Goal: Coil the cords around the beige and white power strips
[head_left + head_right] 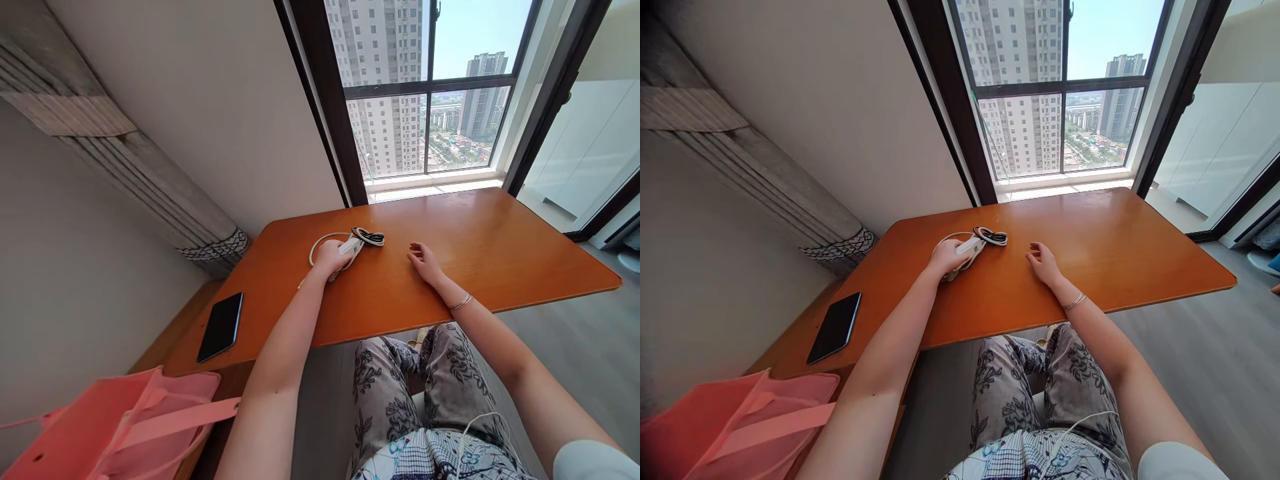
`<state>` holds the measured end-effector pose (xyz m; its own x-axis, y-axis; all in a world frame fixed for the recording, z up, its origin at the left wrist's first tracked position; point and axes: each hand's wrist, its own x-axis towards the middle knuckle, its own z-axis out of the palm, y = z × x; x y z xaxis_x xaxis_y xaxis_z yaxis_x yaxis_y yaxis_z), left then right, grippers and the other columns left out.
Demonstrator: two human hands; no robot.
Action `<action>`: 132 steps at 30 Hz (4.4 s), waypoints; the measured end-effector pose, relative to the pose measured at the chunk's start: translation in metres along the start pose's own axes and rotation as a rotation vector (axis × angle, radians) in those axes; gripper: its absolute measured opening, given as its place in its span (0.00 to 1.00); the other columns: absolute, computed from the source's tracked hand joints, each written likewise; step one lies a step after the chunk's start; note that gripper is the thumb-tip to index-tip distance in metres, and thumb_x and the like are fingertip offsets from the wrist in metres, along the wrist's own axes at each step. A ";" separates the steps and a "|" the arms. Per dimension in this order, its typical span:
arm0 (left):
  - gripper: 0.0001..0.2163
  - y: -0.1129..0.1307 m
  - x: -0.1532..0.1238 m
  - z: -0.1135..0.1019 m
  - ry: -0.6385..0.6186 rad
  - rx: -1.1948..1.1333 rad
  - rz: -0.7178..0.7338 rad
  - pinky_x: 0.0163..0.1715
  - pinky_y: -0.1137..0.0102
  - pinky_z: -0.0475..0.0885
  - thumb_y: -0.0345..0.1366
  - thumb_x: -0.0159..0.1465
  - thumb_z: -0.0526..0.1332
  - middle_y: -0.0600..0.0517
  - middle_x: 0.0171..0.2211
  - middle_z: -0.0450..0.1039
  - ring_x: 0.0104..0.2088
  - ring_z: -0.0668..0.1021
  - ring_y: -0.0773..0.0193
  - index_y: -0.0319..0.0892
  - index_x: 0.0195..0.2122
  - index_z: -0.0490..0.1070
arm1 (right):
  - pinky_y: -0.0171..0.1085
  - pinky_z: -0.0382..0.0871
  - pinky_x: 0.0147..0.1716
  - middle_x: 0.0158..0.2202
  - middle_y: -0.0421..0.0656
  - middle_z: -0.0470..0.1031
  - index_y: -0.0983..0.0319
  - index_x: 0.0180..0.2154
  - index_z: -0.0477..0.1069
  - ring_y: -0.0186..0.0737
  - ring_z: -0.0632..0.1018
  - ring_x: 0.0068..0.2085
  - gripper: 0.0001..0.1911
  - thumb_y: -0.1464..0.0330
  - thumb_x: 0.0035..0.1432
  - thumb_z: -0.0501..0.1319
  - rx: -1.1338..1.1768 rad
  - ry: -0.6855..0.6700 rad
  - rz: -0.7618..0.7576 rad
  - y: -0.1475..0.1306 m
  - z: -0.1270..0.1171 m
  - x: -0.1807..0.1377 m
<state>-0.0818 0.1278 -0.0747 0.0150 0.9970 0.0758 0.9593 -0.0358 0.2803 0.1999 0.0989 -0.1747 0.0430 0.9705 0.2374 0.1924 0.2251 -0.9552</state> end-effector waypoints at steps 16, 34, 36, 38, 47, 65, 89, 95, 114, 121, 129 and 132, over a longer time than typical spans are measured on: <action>0.26 0.061 -0.039 0.039 0.145 -0.163 0.460 0.65 0.62 0.65 0.30 0.55 0.60 0.44 0.64 0.65 0.63 0.70 0.53 0.40 0.57 0.71 | 0.41 0.77 0.38 0.41 0.47 0.81 0.58 0.45 0.74 0.44 0.80 0.39 0.34 0.39 0.61 0.47 0.434 0.075 0.249 -0.008 -0.006 0.007; 0.26 0.071 -0.044 0.050 0.162 0.061 0.453 0.65 0.49 0.59 0.30 0.55 0.61 0.42 0.63 0.68 0.64 0.68 0.47 0.40 0.58 0.70 | 0.37 0.75 0.34 0.42 0.45 0.80 0.61 0.39 0.72 0.42 0.79 0.41 0.29 0.44 0.45 0.66 0.471 0.109 0.209 -0.011 -0.005 0.006; 0.26 0.080 -0.047 0.054 0.200 0.069 0.444 0.66 0.46 0.55 0.30 0.56 0.60 0.40 0.63 0.67 0.64 0.67 0.45 0.39 0.58 0.69 | 0.36 0.75 0.33 0.42 0.45 0.80 0.61 0.39 0.71 0.42 0.78 0.41 0.30 0.44 0.44 0.67 0.455 0.113 0.197 -0.011 -0.006 0.006; 0.25 0.091 -0.049 0.059 0.243 0.045 0.484 0.67 0.47 0.54 0.31 0.58 0.60 0.39 0.64 0.66 0.65 0.67 0.47 0.38 0.58 0.68 | 0.36 0.75 0.32 0.42 0.45 0.79 0.61 0.40 0.71 0.41 0.78 0.40 0.31 0.44 0.43 0.67 0.440 0.120 0.183 -0.012 -0.007 0.006; 0.24 0.119 -0.049 0.090 0.223 -0.035 0.708 0.65 0.54 0.61 0.28 0.59 0.58 0.40 0.59 0.71 0.62 0.70 0.52 0.38 0.59 0.68 | 0.34 0.73 0.30 0.37 0.42 0.78 0.61 0.41 0.72 0.39 0.76 0.36 0.29 0.47 0.45 0.67 0.316 0.171 0.114 -0.009 -0.008 0.004; 0.22 0.112 -0.052 0.098 0.225 0.026 0.697 0.58 0.54 0.67 0.27 0.62 0.56 0.44 0.56 0.75 0.56 0.74 0.51 0.41 0.58 0.72 | 0.47 0.70 0.53 0.51 0.46 0.80 0.57 0.56 0.73 0.49 0.79 0.51 0.27 0.57 0.56 0.65 -0.317 0.247 -0.087 -0.002 -0.017 0.005; 0.19 0.113 -0.057 0.098 0.229 0.022 0.772 0.51 0.55 0.69 0.27 0.61 0.58 0.45 0.51 0.78 0.52 0.75 0.50 0.43 0.53 0.75 | 0.39 0.69 0.41 0.47 0.52 0.81 0.60 0.57 0.70 0.49 0.81 0.45 0.21 0.59 0.67 0.56 -0.880 0.208 0.135 -0.053 -0.017 -0.009; 0.20 0.115 -0.056 0.101 0.233 -0.002 0.811 0.53 0.56 0.68 0.26 0.61 0.57 0.46 0.52 0.77 0.53 0.75 0.52 0.43 0.53 0.74 | 0.40 0.69 0.40 0.44 0.53 0.80 0.63 0.47 0.71 0.49 0.80 0.42 0.17 0.59 0.62 0.60 -0.785 0.258 0.160 -0.034 -0.026 -0.002; 0.05 0.111 -0.059 0.101 0.310 -0.334 0.467 0.41 0.62 0.73 0.31 0.63 0.58 0.43 0.39 0.76 0.41 0.79 0.53 0.41 0.38 0.72 | 0.43 0.74 0.42 0.39 0.43 0.77 0.60 0.45 0.67 0.42 0.77 0.38 0.32 0.53 0.40 0.72 0.077 0.199 0.026 0.001 -0.013 0.007; 0.22 0.115 -0.051 0.112 -0.171 -1.203 0.026 0.27 0.67 0.75 0.57 0.64 0.55 0.49 0.23 0.75 0.25 0.80 0.59 0.41 0.32 0.70 | 0.45 0.77 0.43 0.41 0.44 0.77 0.60 0.45 0.66 0.44 0.78 0.43 0.33 0.51 0.41 0.73 0.391 0.191 0.082 -0.004 -0.006 0.006; 0.15 0.117 -0.043 0.114 -0.407 -1.807 -0.048 0.55 0.57 0.74 0.44 0.66 0.61 0.44 0.46 0.81 0.47 0.82 0.56 0.41 0.48 0.73 | 0.44 0.76 0.45 0.38 0.41 0.77 0.59 0.45 0.65 0.40 0.78 0.41 0.32 0.52 0.42 0.73 0.360 0.080 -0.001 -0.008 -0.009 0.003; 0.12 0.117 -0.041 0.120 -0.277 -1.835 -0.048 0.55 0.55 0.73 0.40 0.64 0.64 0.45 0.45 0.80 0.50 0.80 0.55 0.41 0.46 0.73 | 0.42 0.77 0.41 0.36 0.39 0.75 0.58 0.46 0.64 0.39 0.78 0.38 0.33 0.51 0.43 0.72 0.326 0.030 -0.016 -0.010 -0.007 0.001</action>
<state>0.0634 0.0906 -0.1598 0.2222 0.9738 -0.0488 -0.5060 0.1579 0.8480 0.2044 0.0969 -0.1639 0.0722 0.9646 0.2536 -0.1302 0.2613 -0.9564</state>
